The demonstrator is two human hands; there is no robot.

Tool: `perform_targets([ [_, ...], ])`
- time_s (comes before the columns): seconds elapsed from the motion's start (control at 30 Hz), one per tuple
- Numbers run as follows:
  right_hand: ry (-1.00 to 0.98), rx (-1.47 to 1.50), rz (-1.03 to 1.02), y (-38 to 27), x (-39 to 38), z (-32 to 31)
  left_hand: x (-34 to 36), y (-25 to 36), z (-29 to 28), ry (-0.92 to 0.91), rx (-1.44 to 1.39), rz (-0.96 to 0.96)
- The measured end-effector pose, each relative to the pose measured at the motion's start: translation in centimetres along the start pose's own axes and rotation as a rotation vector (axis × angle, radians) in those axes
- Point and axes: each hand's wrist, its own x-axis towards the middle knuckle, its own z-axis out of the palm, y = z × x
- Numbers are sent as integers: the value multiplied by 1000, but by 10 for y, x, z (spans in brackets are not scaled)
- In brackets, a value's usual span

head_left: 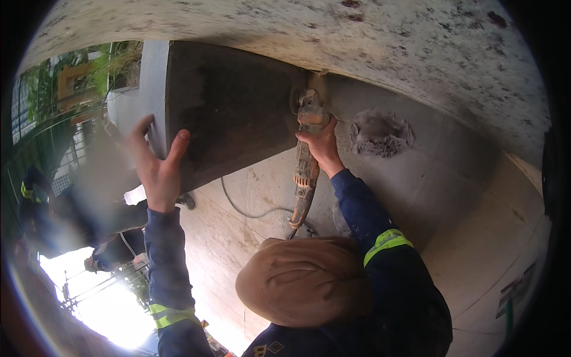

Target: The person kneels on a tiled floor and uses an angle grinder to smooth the edge of a dark stone slab. The person holds the tool with both hands and moves it along the edge of the slab, generating dust.

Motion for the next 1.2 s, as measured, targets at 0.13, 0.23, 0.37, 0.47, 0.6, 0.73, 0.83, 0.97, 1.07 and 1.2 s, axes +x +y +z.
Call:
perform_targets([
  [0.13,-45,-135,-53,-15,-42,9,-1,-3,0,-2,14,-8],
  [0.23,-118,-137,-76,-2,-75,12,-3,-1,-2,3,-2,-22],
  [0.37,-58,-206,-61,-7,-61,10,-4,2,-3,-7,-4,-47],
  [0.47,27,-86,-22,1,-21,6,-2,1,-1,-25,-13,-54],
  [0.6,34,-50,-80,0,-16,8,1,1,-1,-29,13,-39],
  [0.73,-109,-174,-165,-10,-68,14,-3,-1,0,4,13,-23],
  [0.83,-142,-209,-159,-11,-75,11,-3,0,-2,5,-3,-29],
  [0.97,-35,-173,-94,-5,-30,1,-2,0,-1,1,10,-12],
  [1.07,-3,-115,4,-7,2,-7,1,-1,0,4,38,2],
  [1.2,-44,-171,-86,-5,-22,-2,-1,-1,-1,2,20,-12],
])
